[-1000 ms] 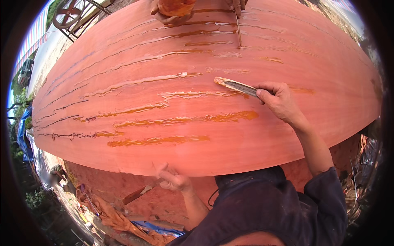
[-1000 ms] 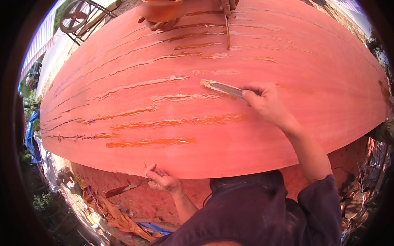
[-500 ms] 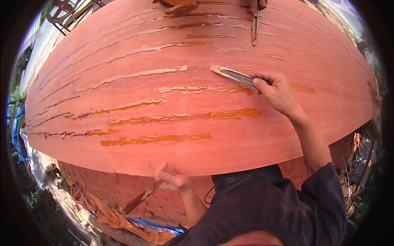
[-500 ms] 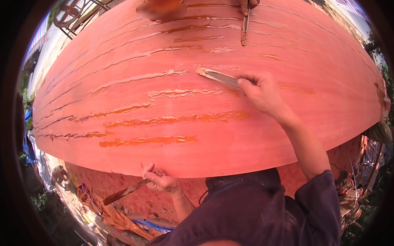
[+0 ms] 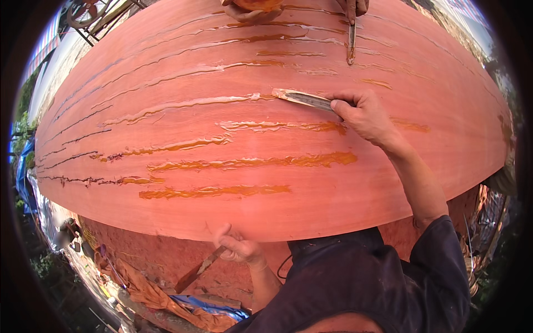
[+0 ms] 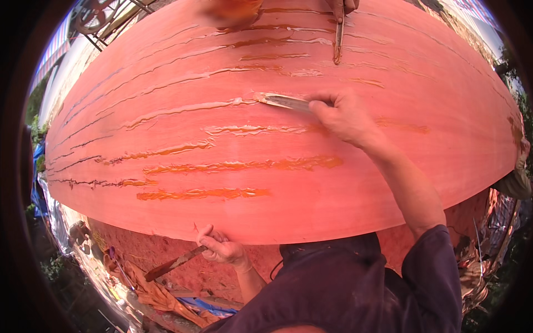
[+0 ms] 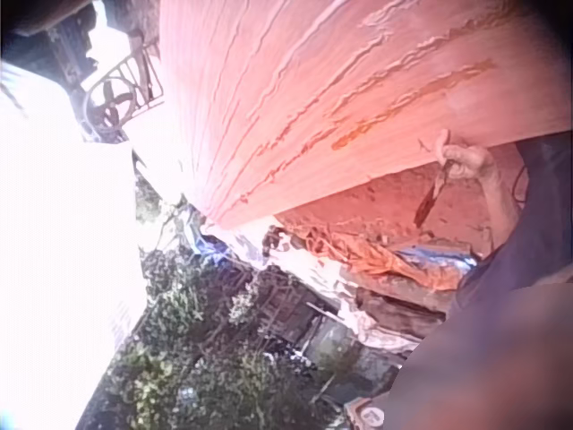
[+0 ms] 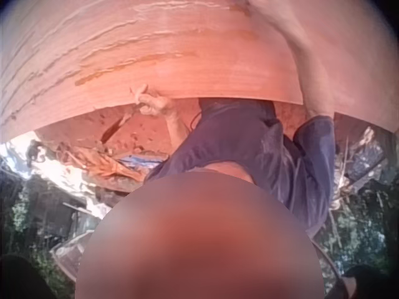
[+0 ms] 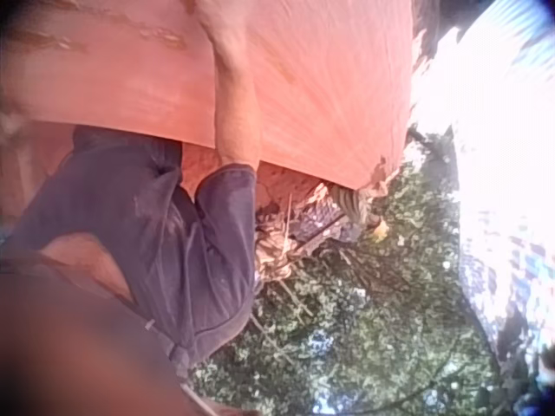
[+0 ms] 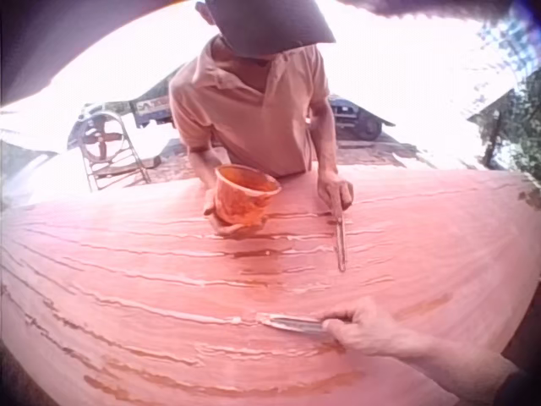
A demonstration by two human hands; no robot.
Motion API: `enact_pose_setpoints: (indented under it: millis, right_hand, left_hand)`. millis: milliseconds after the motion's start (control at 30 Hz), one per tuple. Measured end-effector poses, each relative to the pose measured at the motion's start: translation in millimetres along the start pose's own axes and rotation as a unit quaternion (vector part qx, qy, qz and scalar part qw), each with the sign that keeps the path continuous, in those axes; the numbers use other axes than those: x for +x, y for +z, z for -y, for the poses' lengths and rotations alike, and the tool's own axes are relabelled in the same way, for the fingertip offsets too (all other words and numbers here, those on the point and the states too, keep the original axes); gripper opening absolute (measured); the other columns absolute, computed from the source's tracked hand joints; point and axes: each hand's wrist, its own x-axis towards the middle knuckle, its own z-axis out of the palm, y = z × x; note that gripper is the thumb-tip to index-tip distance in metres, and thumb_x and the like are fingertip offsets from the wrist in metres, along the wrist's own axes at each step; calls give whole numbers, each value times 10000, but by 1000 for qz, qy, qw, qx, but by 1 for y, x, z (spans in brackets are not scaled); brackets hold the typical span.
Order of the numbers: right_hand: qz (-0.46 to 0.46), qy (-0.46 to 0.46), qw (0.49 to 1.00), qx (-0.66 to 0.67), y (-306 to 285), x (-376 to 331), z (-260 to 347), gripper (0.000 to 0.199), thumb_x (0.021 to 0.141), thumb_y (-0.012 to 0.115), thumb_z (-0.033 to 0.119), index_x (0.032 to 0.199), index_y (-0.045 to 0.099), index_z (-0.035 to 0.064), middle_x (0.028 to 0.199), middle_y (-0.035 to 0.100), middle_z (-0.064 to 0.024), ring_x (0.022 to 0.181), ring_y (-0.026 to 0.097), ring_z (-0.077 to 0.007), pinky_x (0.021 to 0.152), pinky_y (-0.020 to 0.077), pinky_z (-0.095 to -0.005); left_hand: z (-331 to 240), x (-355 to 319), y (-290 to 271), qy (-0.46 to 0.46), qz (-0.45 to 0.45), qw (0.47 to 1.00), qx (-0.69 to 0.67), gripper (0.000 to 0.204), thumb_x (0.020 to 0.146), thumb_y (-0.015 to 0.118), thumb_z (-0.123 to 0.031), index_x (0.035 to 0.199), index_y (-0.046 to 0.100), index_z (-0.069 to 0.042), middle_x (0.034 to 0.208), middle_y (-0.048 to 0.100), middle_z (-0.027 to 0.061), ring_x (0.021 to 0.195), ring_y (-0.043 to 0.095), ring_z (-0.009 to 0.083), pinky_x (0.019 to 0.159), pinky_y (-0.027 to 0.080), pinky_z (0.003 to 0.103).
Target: The person uses a small metal spatula to spread a viscous orange substance in horizontal lines across a large pinkish-red board. A second person works alongside on the same board, also applying the substance. The camera wearer repeatedly dips the spatula into a container and continues spreading the material across the surface.
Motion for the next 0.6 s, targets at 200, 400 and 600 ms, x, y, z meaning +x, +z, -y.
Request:
enact_pose_setpoints:
  millis: [200,400,600]
  right_hand:
    - [14,-9,1000,-20,11,7,18,327,932,596,189,1137,742,-18,725,643,-3,642,546,-76,586,459,-296]
    - [33,23,999,-12,24,13,33,333,932,593,188,1170,735,3,755,661,-23,678,564,-86,615,470,-302]
    - [62,-6,997,39,48,30,43,325,933,593,192,1162,736,10,761,636,-13,681,559,-91,621,466,-292]
  left_hand:
    - [1,-1,-1,-4,-10,1000,11,370,1103,373,-257,930,597,-19,637,311,-72,536,251,30,468,175,180]
    - [1,-2,-1,-10,-8,1000,0,373,1104,377,-260,934,597,-12,631,304,-72,532,251,34,473,179,189]
    - [1,-2,-3,-7,-1,1000,-2,376,1105,375,-265,934,591,-9,632,316,-65,540,263,38,482,189,192]
